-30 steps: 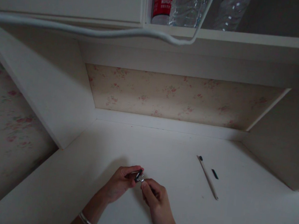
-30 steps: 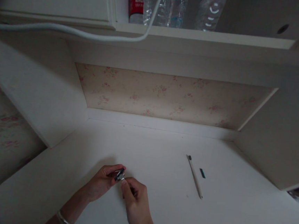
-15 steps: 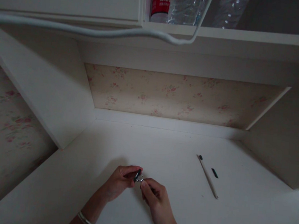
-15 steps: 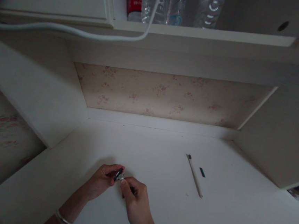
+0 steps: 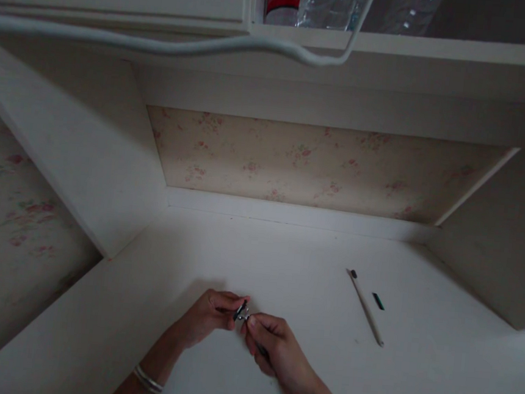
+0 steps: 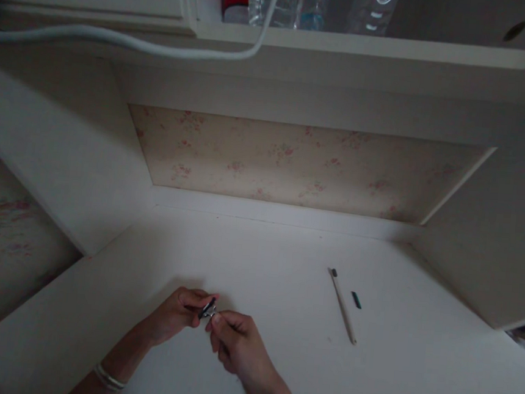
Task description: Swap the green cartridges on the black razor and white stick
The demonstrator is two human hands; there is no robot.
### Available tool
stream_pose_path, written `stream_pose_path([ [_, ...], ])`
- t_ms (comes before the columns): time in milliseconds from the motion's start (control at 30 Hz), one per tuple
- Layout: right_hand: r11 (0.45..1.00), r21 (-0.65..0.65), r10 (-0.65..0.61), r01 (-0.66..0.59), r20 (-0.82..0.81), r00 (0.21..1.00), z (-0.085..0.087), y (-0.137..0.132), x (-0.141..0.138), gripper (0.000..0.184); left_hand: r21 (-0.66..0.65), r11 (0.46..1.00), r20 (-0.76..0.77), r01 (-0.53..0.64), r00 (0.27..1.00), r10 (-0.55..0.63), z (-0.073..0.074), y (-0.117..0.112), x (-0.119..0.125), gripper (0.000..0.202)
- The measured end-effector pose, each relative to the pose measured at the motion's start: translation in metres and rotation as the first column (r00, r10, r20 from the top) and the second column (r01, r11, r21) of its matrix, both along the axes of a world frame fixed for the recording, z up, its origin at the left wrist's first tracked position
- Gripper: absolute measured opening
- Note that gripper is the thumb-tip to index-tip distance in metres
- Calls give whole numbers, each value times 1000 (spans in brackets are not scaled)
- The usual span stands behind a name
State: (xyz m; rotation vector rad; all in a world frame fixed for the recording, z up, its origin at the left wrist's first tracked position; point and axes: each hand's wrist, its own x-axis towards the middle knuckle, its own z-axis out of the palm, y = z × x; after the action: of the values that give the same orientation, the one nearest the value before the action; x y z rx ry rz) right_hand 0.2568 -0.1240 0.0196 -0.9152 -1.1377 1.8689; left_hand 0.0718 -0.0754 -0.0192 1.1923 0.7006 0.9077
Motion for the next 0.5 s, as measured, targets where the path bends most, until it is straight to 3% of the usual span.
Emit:
stream_pose_path([
  [133, 998, -23, 55, -56, -18, 998, 0, 0, 3, 43, -5, 998, -19, 66, 998, -66, 7, -3, 0, 16],
  [267, 998, -17, 64, -64, 2, 998, 0, 0, 3, 43, -21, 997, -12, 76, 997, -76, 8, -4, 1, 15],
  [400, 997, 71, 15, -19, 58, 998, -1, -1, -2, 46, -53, 998, 64, 15, 998, -12, 3, -2, 1, 42],
  [500, 983, 182, -47, 22, 136, 990, -4, -3, -7, 46, -41, 999, 135, -6, 991, 11, -1, 0, 3, 42],
])
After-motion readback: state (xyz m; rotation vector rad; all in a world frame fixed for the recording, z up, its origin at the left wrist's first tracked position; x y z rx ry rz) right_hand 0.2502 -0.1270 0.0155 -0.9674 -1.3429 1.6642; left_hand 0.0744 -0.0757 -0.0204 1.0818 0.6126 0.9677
